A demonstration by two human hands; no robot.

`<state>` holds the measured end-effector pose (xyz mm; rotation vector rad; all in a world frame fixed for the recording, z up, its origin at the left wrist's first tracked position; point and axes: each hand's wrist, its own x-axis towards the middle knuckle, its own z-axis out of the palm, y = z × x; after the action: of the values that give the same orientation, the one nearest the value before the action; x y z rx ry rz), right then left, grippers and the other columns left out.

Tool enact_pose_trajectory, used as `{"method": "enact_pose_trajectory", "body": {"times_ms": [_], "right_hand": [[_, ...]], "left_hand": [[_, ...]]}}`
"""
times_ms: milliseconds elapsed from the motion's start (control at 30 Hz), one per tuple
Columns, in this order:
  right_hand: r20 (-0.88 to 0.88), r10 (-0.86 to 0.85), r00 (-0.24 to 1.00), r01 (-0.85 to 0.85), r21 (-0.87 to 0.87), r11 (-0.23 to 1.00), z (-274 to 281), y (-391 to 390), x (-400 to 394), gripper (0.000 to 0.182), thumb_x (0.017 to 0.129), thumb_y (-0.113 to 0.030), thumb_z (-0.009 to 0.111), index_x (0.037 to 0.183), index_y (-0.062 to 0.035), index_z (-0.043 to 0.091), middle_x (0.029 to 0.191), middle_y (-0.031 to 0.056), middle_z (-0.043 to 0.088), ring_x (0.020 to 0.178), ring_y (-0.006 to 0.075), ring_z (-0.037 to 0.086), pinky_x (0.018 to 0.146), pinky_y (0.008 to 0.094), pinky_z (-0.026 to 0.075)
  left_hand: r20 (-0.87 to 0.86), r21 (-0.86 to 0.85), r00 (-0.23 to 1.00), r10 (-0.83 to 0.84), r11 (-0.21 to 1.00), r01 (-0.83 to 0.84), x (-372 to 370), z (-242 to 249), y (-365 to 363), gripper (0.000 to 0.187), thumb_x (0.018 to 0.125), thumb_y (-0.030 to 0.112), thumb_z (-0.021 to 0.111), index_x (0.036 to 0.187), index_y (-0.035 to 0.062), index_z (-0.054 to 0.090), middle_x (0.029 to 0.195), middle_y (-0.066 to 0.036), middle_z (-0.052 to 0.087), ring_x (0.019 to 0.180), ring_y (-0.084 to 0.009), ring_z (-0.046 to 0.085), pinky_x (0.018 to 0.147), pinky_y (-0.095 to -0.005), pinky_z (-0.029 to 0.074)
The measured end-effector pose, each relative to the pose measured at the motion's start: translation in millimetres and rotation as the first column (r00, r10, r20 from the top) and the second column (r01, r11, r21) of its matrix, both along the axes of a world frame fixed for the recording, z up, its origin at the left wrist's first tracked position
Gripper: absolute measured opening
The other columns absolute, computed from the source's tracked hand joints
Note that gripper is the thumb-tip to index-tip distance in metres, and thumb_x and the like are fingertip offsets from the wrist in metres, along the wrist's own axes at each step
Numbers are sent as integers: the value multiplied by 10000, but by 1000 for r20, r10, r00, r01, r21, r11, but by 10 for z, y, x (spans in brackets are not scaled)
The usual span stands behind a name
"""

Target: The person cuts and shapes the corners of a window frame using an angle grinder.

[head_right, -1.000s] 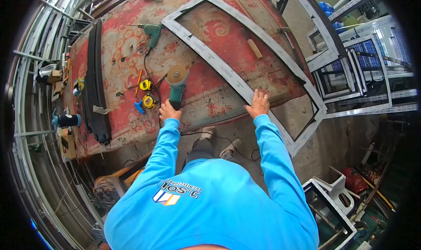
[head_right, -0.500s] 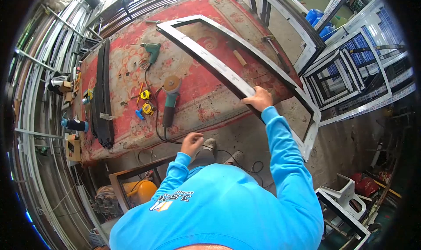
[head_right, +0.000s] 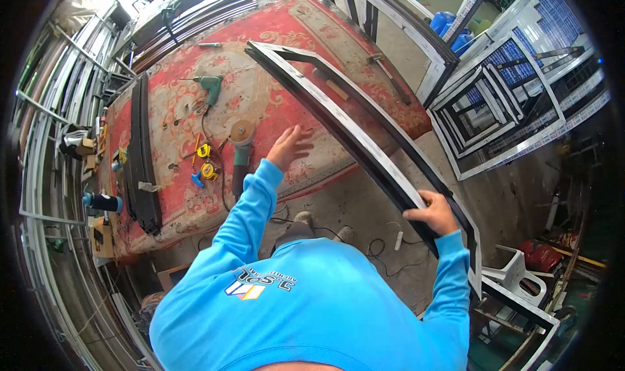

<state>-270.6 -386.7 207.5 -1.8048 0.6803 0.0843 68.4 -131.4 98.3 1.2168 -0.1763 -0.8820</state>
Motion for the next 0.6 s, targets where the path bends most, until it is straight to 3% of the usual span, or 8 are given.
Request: {"method": "enact_pose_trajectory", "body": {"times_ms": [33,133,167,233,267,367,600], "right_hand": [[-8,-21,1000,21,27,999,40,61,-128,530,631,-166,844,1089,56,697,942,75,706,820,138,644,776,270,509],[-35,-81,996,83,64,995,146,312,-458,642,627,-158,856,1189,71,648,1011,94,706,881,149,658,825,281,516],[-40,-101,994,103,54,993,123,378,-580,667,621,-162,863,1205,71,640,1024,100,706,897,153,659,837,287,517],[-27,-144,989,146,103,984,76,520,-754,722,602,-180,881,1221,91,628,1052,128,709,926,168,664,867,295,515],[-37,-182,983,184,61,981,15,568,-855,774,588,-193,892,1238,118,608,1082,159,706,946,186,671,889,302,511],[-63,-234,970,237,35,971,15,710,-1018,820,578,-203,900,1254,139,587,1107,183,700,962,204,675,901,309,509],[-46,-293,955,296,159,942,-182,887,-1347,788,613,-188,902,1278,101,593,1112,163,697,946,203,671,895,308,514]], "left_hand": [[1,-1,1000,-11,1000,11,63,-3,-135,571,985,516,545,1352,78,524,1332,-110,568,1104,-287,603,954,-451,470],[-86,-268,989,-119,959,92,47,9,-550,674,944,656,490,1347,118,540,1295,-126,600,1140,-330,591,987,-496,454],[-82,-271,988,-131,957,104,-12,-14,-695,674,944,656,490,1347,118,540,1295,-126,600,1140,-330,591,987,-496,454],[-257,-414,954,-155,910,37,-159,-104,-961,691,933,679,478,1289,93,562,1232,-147,631,1101,-358,614,992,-538,464],[-334,-427,931,-149,904,-9,-328,60,-1008,729,899,713,495,1200,55,582,1160,-165,652,1042,-381,640,959,-565,496],[-402,-413,902,-160,911,-23,-562,170,-1095,773,862,751,509,1135,33,588,1146,-174,652,1007,-386,653,913,-557,530],[-395,-305,895,-207,949,85,-831,317,-1186,824,842,780,502,1175,32,585,1082,-173,664,1007,-362,658,901,-541,539]]}}
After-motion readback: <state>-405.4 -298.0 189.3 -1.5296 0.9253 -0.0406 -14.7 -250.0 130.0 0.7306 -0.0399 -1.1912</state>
